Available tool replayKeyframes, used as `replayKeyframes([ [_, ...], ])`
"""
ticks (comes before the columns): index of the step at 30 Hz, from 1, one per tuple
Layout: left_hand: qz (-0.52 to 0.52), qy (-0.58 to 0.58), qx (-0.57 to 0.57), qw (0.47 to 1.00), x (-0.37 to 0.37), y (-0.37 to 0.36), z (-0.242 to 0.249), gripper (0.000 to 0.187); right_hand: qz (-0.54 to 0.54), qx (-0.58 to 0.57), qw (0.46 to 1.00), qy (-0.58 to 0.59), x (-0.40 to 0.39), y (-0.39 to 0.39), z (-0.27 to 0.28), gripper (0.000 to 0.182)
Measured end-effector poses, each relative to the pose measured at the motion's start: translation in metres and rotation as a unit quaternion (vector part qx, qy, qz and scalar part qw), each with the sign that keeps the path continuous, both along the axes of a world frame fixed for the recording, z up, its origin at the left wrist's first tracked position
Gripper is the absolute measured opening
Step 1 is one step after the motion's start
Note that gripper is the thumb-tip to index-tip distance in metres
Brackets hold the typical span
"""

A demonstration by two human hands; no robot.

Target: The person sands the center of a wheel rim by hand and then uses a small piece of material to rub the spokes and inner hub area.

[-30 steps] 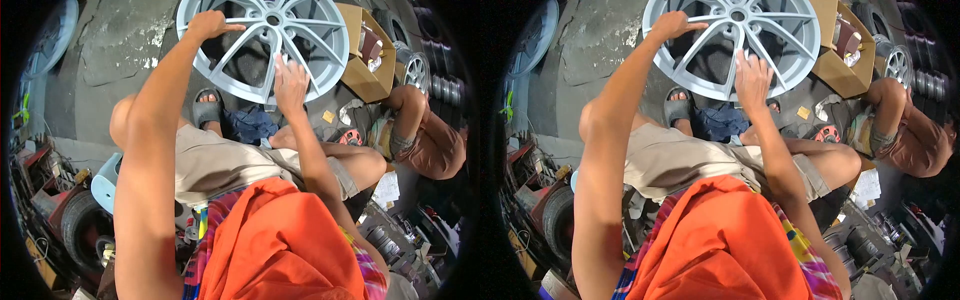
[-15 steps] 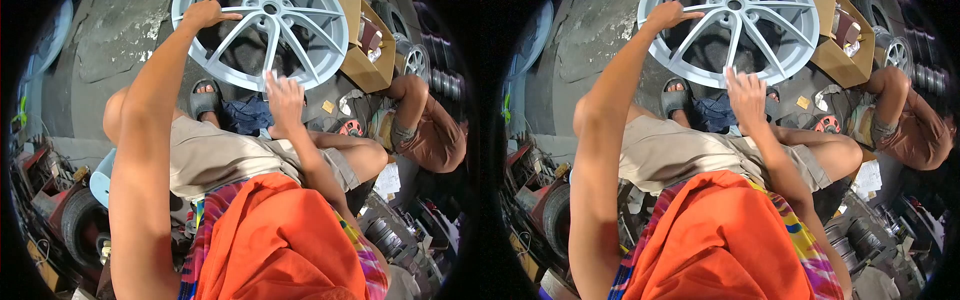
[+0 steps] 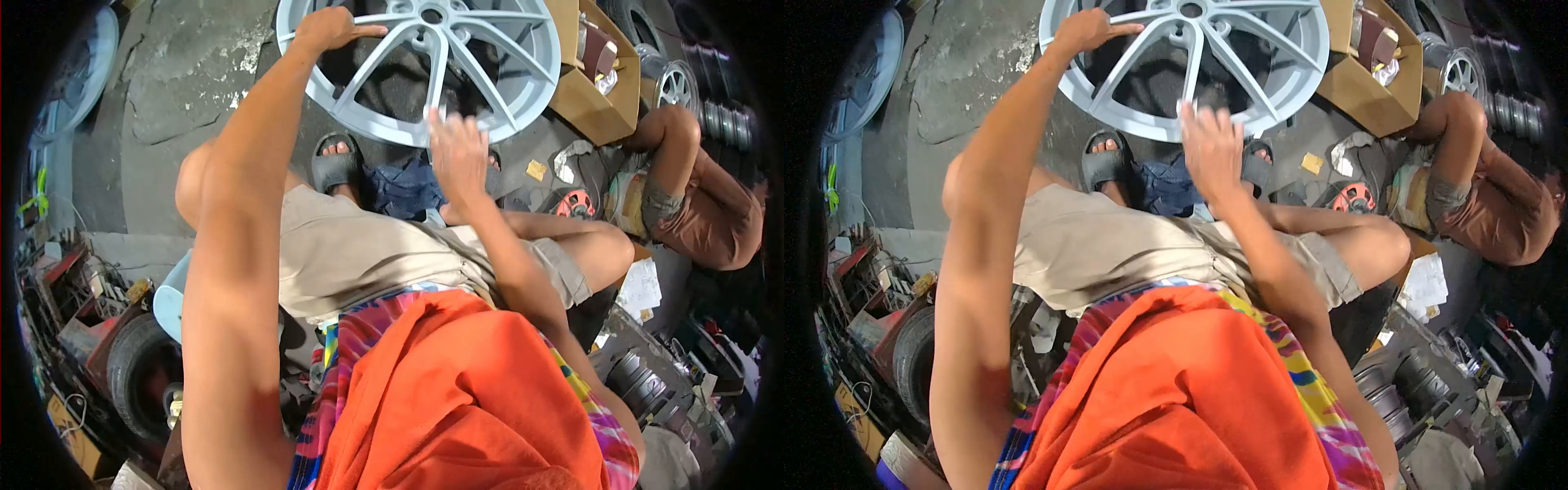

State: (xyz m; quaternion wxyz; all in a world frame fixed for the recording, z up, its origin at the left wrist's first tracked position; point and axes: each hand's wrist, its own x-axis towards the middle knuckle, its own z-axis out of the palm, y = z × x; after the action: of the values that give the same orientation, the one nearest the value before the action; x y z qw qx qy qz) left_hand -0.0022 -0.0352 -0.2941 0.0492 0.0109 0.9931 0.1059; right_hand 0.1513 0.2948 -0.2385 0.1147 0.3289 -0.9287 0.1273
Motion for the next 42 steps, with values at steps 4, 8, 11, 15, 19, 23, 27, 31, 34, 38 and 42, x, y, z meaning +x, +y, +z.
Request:
replayKeyframes([
  [4, 0.044, -0.012, 0.018, 0.999, -0.005, 0.003, -0.003, 0.1, 0.04, 0.01, 0.999, -0.018, 0.027, 0.016, -0.003, 0.044],
  [8, 0.069, -0.051, 0.035, 0.996, 0.002, 0.009, 0.014, 0.101, 0.016, 0.047, 0.998, 0.042, -0.054, -0.006, -0.003, 0.032],
  [11, 0.074, -0.056, 0.039, 0.995, -0.001, 0.008, 0.017, 0.1, -0.004, -0.016, 0.999, 0.035, -0.094, -0.021, -0.005, 0.031],
  [15, 0.056, -0.024, 0.048, 0.997, -0.001, 0.003, 0.008, 0.099, 0.07, 0.049, 0.996, 0.031, -0.045, -0.002, -0.006, 0.04],
  [19, 0.061, -0.019, 0.048, 0.997, 0.002, 0.003, 0.002, 0.098, 0.102, 0.035, 0.992, -0.064, 0.044, 0.031, 0.001, 0.053],
  [23, 0.07, -0.02, 0.043, 0.996, -0.002, 0.004, 0.01, 0.098, 0.137, -0.021, 0.988, -0.061, 0.057, 0.046, 0.007, 0.05],
  [27, 0.067, -0.044, 0.052, 0.995, 0.003, 0.008, 0.017, 0.096, 0.116, -0.027, 0.992, -0.038, 0.035, 0.033, 0.0, 0.05],
  [31, 0.122, -0.112, 0.091, 0.982, 0.011, 0.02, 0.045, 0.095, 0.072, -0.011, 0.997, 0.002, 0.02, 0.014, 0.002, 0.047],
  [34, 0.081, -0.082, 0.039, 0.993, 0.006, 0.017, 0.038, 0.095, 0.074, -0.014, 0.997, -0.009, 0.032, 0.017, -0.002, 0.044],
  [38, 0.08, -0.094, 0.042, 0.991, 0.006, 0.011, 0.022, 0.088, 0.036, -0.01, 0.999, -0.002, 0.012, 0.008, 0.001, 0.04],
  [42, -0.006, -0.022, -0.015, 1.0, -0.003, 0.001, 0.0, 0.094, -0.032, -0.05, 0.998, -0.026, -0.013, -0.011, -0.003, 0.036],
])
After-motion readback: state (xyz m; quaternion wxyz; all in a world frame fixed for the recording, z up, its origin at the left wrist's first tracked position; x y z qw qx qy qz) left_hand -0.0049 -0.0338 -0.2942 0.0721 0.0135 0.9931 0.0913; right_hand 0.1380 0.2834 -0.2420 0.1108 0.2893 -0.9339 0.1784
